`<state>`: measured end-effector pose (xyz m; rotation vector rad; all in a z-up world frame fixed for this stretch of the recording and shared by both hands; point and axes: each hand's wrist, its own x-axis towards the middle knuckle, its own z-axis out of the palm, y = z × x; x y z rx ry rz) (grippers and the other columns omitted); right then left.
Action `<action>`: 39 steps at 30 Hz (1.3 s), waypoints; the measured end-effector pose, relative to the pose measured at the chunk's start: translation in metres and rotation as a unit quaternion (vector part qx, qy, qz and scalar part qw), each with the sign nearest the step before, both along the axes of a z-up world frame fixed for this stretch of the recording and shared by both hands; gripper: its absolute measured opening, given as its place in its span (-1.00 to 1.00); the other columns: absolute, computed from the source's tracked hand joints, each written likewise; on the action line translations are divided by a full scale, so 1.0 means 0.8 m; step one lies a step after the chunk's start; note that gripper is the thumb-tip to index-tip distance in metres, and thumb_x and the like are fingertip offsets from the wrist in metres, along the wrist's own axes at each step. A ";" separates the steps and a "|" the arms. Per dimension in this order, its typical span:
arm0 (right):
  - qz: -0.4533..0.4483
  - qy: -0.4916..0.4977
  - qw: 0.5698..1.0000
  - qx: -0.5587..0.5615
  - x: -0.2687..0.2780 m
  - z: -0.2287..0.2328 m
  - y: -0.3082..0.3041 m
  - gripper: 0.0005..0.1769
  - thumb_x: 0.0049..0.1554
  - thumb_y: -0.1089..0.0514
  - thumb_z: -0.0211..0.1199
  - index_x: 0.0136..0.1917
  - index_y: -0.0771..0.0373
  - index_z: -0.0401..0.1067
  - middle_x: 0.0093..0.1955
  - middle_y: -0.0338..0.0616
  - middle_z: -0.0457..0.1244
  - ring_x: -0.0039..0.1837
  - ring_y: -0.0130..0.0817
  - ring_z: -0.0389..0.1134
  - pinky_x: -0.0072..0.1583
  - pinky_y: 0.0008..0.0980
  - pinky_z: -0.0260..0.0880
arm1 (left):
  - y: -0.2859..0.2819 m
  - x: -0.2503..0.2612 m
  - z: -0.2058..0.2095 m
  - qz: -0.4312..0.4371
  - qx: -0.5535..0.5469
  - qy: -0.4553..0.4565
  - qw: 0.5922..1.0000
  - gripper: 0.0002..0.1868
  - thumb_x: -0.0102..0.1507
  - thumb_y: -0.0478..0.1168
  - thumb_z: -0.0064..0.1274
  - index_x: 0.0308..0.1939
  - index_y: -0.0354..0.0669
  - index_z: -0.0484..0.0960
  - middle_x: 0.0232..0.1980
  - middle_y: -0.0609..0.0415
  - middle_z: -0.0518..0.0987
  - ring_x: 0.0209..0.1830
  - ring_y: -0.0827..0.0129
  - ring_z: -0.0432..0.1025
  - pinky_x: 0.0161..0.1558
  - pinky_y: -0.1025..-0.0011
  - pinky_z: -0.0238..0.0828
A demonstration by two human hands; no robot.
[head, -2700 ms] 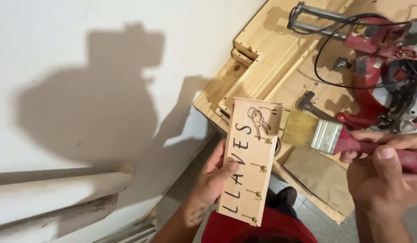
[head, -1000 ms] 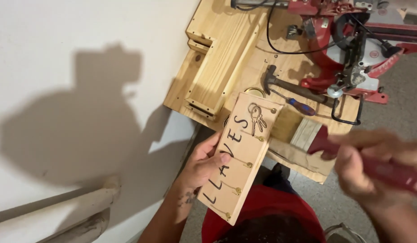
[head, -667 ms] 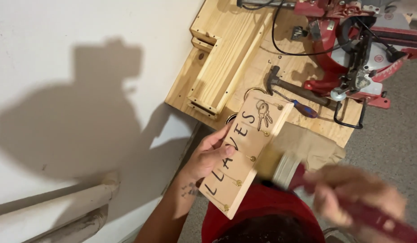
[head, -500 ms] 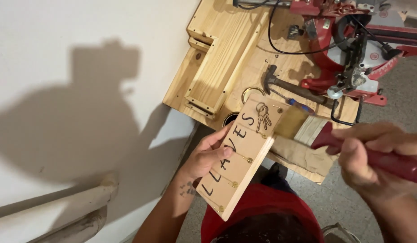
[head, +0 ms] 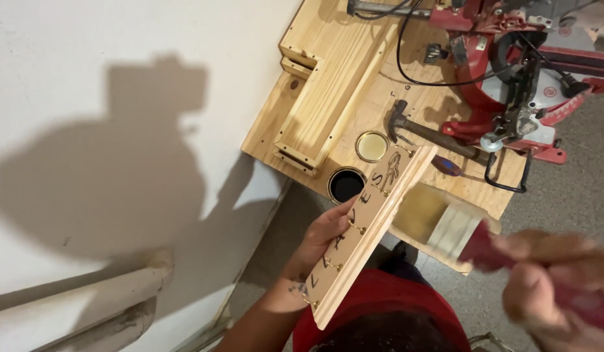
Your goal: Applying wood stain to a wooden key holder plaque and a small wooden block using a paintbrush.
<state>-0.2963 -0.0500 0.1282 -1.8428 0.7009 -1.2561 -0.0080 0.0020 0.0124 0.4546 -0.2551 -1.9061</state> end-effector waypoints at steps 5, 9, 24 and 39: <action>-0.201 0.160 0.958 0.126 -0.053 -0.050 0.019 -0.57 0.39 0.05 -0.07 -0.04 0.52 0.33 -0.02 0.16 0.28 -0.17 -0.14 0.41 -0.15 -0.41 0.44 | 0.004 -0.008 -0.016 0.005 0.018 -0.023 1.000 -0.13 0.32 -0.17 0.21 0.61 -0.34 0.11 0.25 -0.15 0.57 -0.04 0.29 0.60 -0.02 0.41 0.64; -0.143 0.051 0.983 0.103 0.005 0.012 0.034 -0.58 0.24 0.15 0.06 -0.45 0.21 0.24 0.05 -0.07 0.30 -0.14 -0.24 0.53 -0.11 -0.43 0.69 | 0.004 -0.016 -0.016 0.021 0.027 0.025 0.999 -0.22 0.35 -0.24 0.17 0.59 -0.34 0.17 0.12 -0.15 0.65 -0.13 0.29 0.64 -0.09 0.43 0.69; -0.125 0.028 0.986 0.104 0.024 0.017 0.069 -0.59 0.00 0.37 0.34 -0.04 0.11 0.16 0.01 -0.20 0.40 0.06 -0.49 0.59 -0.01 -0.65 0.81 | -0.002 -0.007 -0.019 0.022 -0.028 0.034 0.999 -0.07 0.34 -0.27 0.15 0.70 -0.11 -0.04 0.42 -0.27 0.38 -0.24 0.27 0.58 -0.28 0.48 0.67; -0.191 0.075 0.978 0.021 0.034 0.015 -0.013 -0.72 0.38 0.32 0.07 -0.09 0.39 0.01 0.02 0.25 0.26 -0.20 -0.15 0.42 -0.18 -0.39 0.49 | 0.007 -0.006 0.019 0.028 -0.104 -0.152 0.982 -0.02 0.32 -0.14 0.16 0.65 -0.28 -0.11 0.45 -0.28 0.36 0.28 0.17 0.44 0.26 0.35 0.50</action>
